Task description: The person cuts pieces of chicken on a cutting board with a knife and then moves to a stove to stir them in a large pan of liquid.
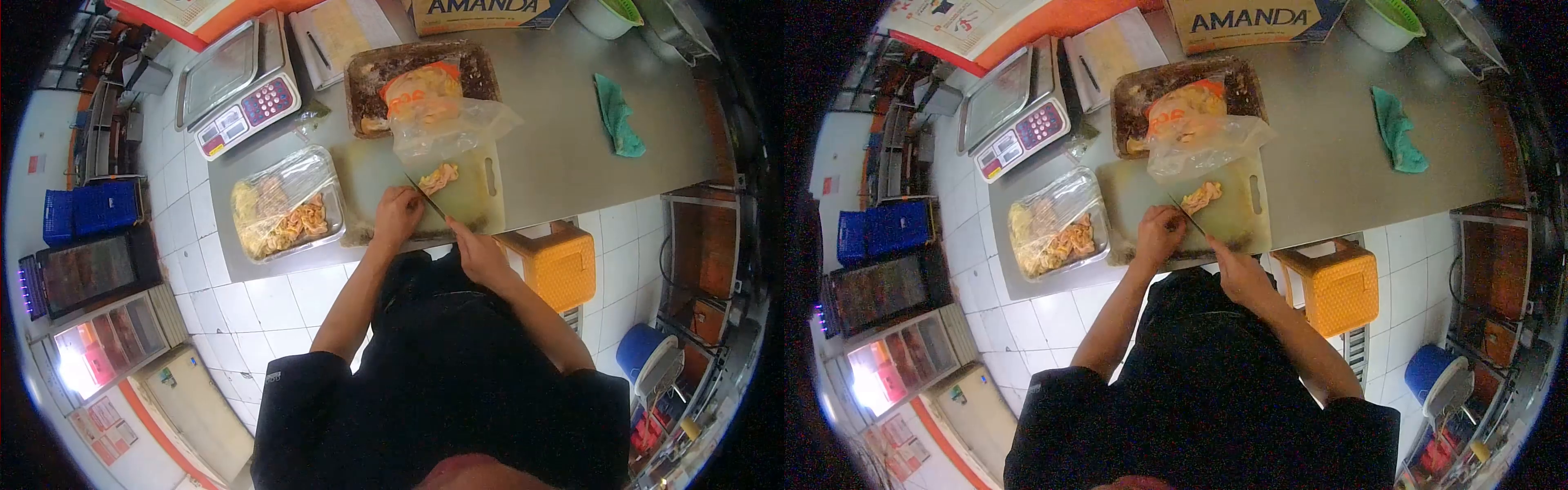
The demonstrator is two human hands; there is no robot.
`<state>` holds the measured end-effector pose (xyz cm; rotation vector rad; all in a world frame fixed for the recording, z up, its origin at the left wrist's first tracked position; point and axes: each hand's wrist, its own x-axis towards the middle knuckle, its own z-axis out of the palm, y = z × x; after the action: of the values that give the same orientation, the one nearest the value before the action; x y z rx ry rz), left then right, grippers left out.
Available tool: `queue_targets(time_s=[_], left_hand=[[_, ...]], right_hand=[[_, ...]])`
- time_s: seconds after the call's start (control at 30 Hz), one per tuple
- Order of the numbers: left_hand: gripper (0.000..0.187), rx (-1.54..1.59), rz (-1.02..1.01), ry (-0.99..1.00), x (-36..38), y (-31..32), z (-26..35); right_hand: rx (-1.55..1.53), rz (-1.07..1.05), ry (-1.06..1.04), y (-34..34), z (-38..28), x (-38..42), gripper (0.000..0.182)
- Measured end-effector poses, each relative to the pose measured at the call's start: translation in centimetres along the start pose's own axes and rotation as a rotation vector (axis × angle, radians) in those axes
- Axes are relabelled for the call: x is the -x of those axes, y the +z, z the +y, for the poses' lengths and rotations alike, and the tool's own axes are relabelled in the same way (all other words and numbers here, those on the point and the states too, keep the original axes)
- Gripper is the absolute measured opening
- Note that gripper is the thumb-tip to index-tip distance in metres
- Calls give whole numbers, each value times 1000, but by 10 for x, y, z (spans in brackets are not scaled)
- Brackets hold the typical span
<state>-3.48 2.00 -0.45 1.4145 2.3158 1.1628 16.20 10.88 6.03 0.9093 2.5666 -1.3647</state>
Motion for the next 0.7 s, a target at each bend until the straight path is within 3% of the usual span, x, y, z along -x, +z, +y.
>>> queue_targets(time_s=[0.23,0.4,0.5,0.57,0.6,0.67,0.7], left_hand=[[13,5,30,16,-1,2,-2],[13,-35,29,-40,-6,3,-7],[12,16,48,-174,-6,-6,-9],[13,39,-49,-356,-6,-33,-12],[13,40,-50,-344,-7,-47,-13],[16,-358,-260,-161,-5,-70,-9],[18,-331,-282,-204,-10,-73,5]], right_hand=[[-33,99,-135,26,11,-42,45],[26,9,-24,12,10,-14,45],[79,-84,68,-10,12,16,44],[69,-97,60,-22,16,26,44],[58,-105,52,-27,16,28,44],[-7,-51,83,-32,15,30,44],[-71,-15,112,-34,14,31,44]])
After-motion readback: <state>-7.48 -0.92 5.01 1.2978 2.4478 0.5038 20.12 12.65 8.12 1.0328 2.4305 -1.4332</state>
